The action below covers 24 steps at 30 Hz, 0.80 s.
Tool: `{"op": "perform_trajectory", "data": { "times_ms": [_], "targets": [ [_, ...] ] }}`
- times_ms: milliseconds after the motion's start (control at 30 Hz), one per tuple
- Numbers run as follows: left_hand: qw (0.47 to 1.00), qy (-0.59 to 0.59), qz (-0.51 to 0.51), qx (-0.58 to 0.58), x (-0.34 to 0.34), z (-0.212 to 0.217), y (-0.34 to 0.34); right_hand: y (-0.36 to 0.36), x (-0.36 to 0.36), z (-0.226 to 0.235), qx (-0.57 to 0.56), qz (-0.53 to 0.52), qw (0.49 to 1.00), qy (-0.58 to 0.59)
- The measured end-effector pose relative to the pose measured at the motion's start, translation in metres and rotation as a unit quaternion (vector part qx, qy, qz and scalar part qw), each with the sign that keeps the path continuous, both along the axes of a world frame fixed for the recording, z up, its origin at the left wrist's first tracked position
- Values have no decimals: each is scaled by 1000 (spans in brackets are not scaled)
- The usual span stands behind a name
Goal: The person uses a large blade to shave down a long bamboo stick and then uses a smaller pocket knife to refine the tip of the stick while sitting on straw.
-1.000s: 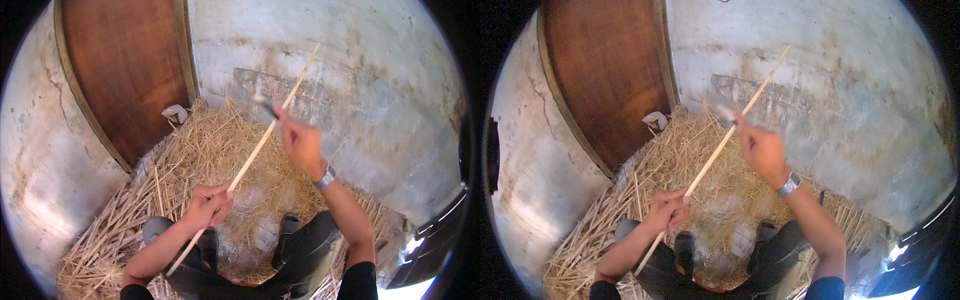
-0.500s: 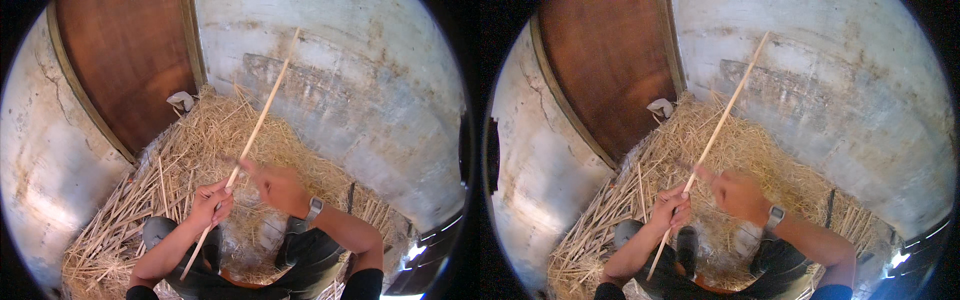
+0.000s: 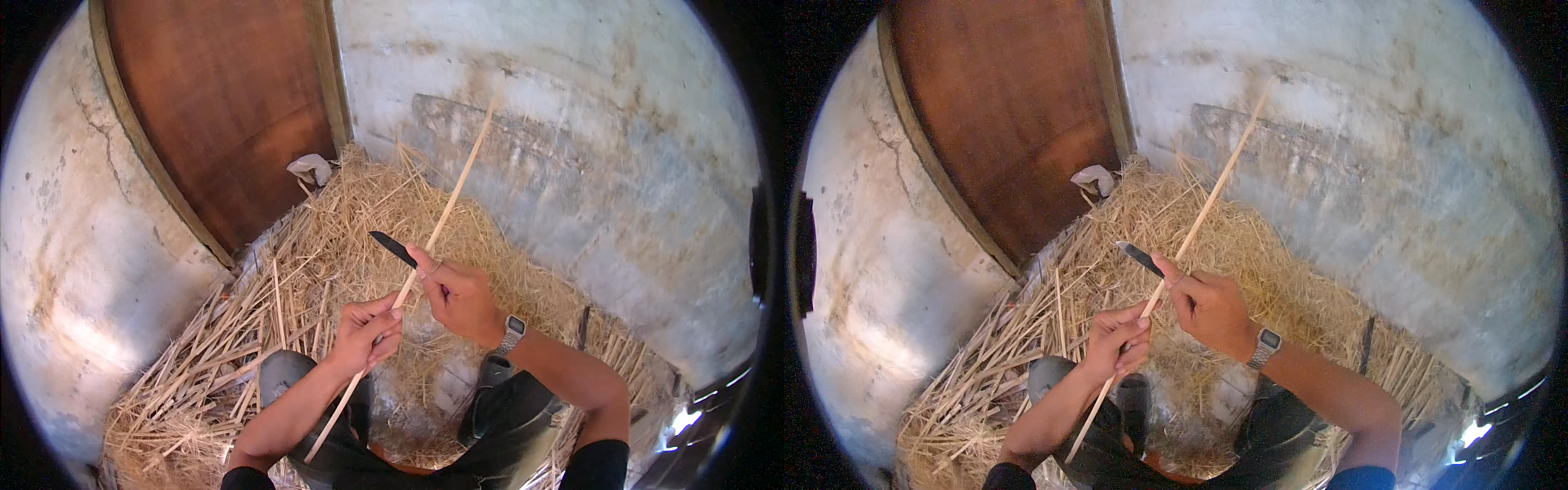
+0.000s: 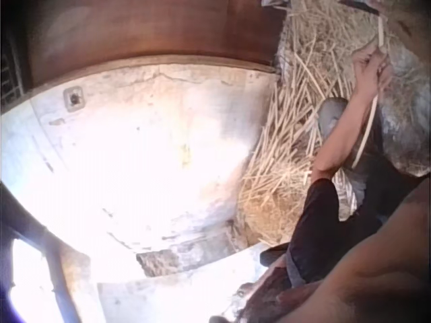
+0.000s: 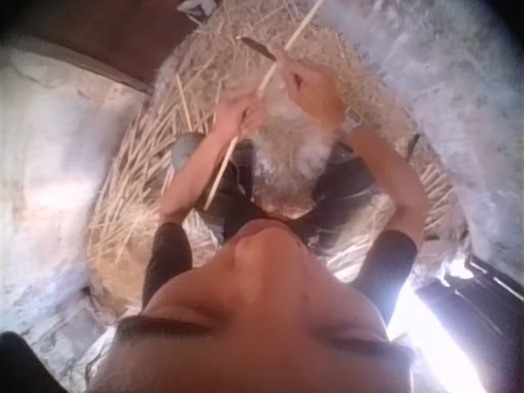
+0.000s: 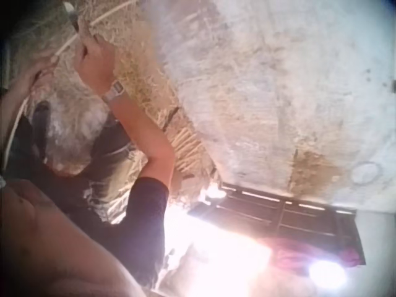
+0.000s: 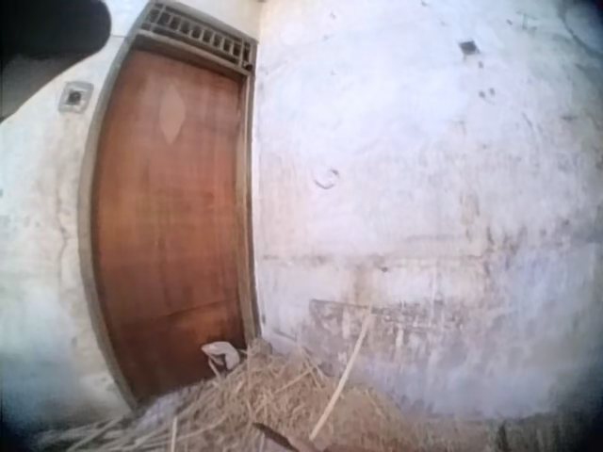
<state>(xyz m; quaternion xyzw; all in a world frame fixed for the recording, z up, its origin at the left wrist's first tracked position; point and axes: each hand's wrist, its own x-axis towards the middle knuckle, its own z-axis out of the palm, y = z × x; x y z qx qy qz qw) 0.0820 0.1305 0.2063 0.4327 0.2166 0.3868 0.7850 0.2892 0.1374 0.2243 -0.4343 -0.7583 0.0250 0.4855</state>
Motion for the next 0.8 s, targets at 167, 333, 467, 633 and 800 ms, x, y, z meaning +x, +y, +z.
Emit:
{"op": "perform_trajectory", "data": {
  "times_ms": [167, 333, 467, 633, 800],
  "targets": [
    [999, 24, 14, -26, 6, 1, -7, -9, 3, -10, -54, 16, 998, 3],
    [998, -32, 38, 45, -5, 4, 1, -36, -22, -10, -102, 116, 988, 25],
    [995, -18, -1, 94, -7, 17, 5, -29, -20, 4, -39, 111, 990, 78],
    [997, -2, 11, 72, 0, 18, -2, -14, 14, 19, -62, 0, 966, 250],
    [996, 24, 11, 87, 3, -1, -2, -17, 19, 36, -60, -4, 964, 258]
  ]
}}
